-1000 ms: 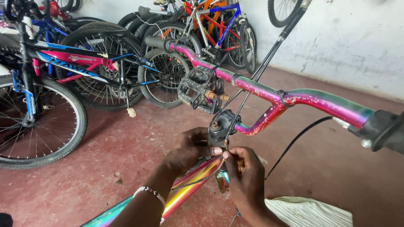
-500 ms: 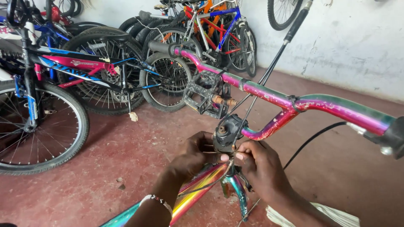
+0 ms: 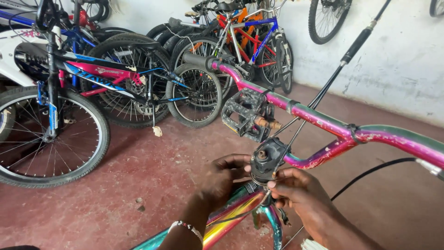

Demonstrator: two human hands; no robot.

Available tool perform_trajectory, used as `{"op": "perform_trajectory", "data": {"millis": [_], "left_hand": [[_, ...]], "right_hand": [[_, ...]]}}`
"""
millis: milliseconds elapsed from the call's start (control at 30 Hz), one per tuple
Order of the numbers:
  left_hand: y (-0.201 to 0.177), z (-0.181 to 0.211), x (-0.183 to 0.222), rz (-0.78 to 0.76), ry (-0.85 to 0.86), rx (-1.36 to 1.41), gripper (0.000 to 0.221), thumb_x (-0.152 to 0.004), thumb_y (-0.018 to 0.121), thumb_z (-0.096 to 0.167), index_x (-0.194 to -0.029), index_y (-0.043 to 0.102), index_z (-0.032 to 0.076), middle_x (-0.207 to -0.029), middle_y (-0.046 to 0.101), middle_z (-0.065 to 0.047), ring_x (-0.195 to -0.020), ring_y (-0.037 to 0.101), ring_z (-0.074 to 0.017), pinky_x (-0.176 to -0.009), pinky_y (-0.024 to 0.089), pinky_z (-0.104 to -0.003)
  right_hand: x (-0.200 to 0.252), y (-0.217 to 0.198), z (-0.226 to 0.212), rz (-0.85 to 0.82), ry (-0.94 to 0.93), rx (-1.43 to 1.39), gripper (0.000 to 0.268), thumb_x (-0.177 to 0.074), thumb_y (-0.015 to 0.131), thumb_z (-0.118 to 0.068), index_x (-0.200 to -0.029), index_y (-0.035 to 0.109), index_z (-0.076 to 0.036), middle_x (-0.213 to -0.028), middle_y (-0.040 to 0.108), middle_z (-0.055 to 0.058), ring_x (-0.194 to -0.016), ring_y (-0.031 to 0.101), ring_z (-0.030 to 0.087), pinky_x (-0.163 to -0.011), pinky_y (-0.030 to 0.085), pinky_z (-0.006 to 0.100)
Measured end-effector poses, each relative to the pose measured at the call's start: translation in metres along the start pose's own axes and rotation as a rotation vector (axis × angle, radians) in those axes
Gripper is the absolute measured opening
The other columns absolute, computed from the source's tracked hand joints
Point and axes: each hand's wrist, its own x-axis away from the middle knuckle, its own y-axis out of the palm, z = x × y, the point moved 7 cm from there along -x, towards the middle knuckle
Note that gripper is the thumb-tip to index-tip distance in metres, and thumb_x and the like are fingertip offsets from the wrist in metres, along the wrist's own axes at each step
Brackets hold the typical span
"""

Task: Tightening the bolts on a bicycle handlebar stem to secure it in place.

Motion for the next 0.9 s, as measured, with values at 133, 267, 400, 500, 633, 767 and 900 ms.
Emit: {"op": "perform_trajectory", "data": {"millis": [133, 267, 400, 500, 633, 767, 900], "left_hand": [[0.001, -0.001, -0.003, 0.076, 0.001, -0.021, 0.022, -0.084, 0.067, -0.008, -0.102, 0.072, 0.002, -0.101, 0.077, -0.019, -0.092, 0.074, -0.0361, -0.085, 0.062, -0.044], [-0.003, 0.002, -0.013, 0.097, 0.052, -0.091, 0.019, -0.088, 0.056, -0.012, -0.094, 0.066, 0.003, -0.089, 0.067, -0.014, -0.079, 0.068, -0.0297, -0.071, 0.059, -0.040], [-0.009, -0.002, -0.021, 0.013, 0.154, -0.007, 0.020, -0.085, 0.055, -0.015, -0.088, 0.059, 0.004, -0.084, 0.063, -0.013, -0.072, 0.061, -0.0258, -0.066, 0.057, -0.038], [-0.011, -0.002, -0.018, 0.063, 0.040, -0.022, 0.031, -0.089, 0.052, -0.007, -0.109, 0.071, 0.007, -0.094, 0.068, -0.010, -0.084, 0.067, -0.0264, -0.076, 0.059, -0.041], [-0.012, 0.000, -0.018, 0.079, 0.020, -0.039, 0.012, -0.088, 0.064, -0.004, -0.094, 0.073, 0.001, -0.093, 0.075, -0.015, -0.083, 0.070, -0.0284, -0.078, 0.060, -0.040], [-0.028, -0.027, -0.040, 0.042, 0.047, 0.078, 0.016, -0.086, 0.066, -0.004, -0.095, 0.074, 0.006, -0.087, 0.076, -0.010, -0.080, 0.073, -0.0222, -0.076, 0.061, -0.035], [-0.017, -0.029, -0.012, 0.044, -0.124, 0.114, 0.017, -0.088, 0.069, -0.008, -0.094, 0.072, 0.008, -0.084, 0.073, -0.008, -0.077, 0.068, -0.0216, -0.075, 0.059, -0.031]], "right_hand": [[0.001, 0.001, -0.007, 0.012, -0.195, 0.559, 0.033, -0.083, 0.081, -0.019, -0.110, 0.068, -0.006, -0.096, 0.073, 0.010, -0.089, 0.068, 0.021, -0.076, 0.054, 0.037], [0.068, 0.034, -0.047, -0.112, -0.314, 1.442, 0.029, -0.089, 0.075, -0.043, -0.114, 0.061, -0.042, -0.107, 0.066, -0.009, -0.094, 0.074, 0.014, -0.080, 0.056, 0.039], [0.152, 0.080, -0.153, -0.019, -1.341, 1.124, 0.019, -0.094, 0.062, -0.018, -0.075, 0.062, -0.021, -0.072, 0.057, -0.001, -0.062, 0.058, 0.019, -0.060, 0.047, 0.034], [0.137, 0.096, -0.208, 0.510, -1.463, 1.372, 0.012, -0.095, 0.065, -0.024, -0.095, 0.073, -0.015, -0.103, 0.070, 0.007, -0.093, 0.058, 0.032, -0.081, 0.042, 0.049], [0.045, 0.093, -0.217, 0.401, -0.342, 1.508, 0.065, -0.103, 0.042, -0.066, -0.124, 0.059, -0.007, -0.122, 0.065, 0.019, -0.114, 0.062, 0.041, -0.092, 0.051, 0.056], [0.025, 0.103, -0.210, 0.255, -0.360, 1.669, 0.086, -0.095, 0.033, -0.082, -0.111, 0.070, -0.006, -0.121, 0.070, 0.021, -0.109, 0.069, 0.044, -0.086, 0.056, 0.056], [0.020, 0.109, -0.201, 0.017, -0.672, 1.703, 0.068, -0.090, 0.043, -0.079, -0.068, 0.062, -0.017, -0.074, 0.067, 0.006, -0.069, 0.065, 0.022, -0.063, 0.044, 0.036]]}}
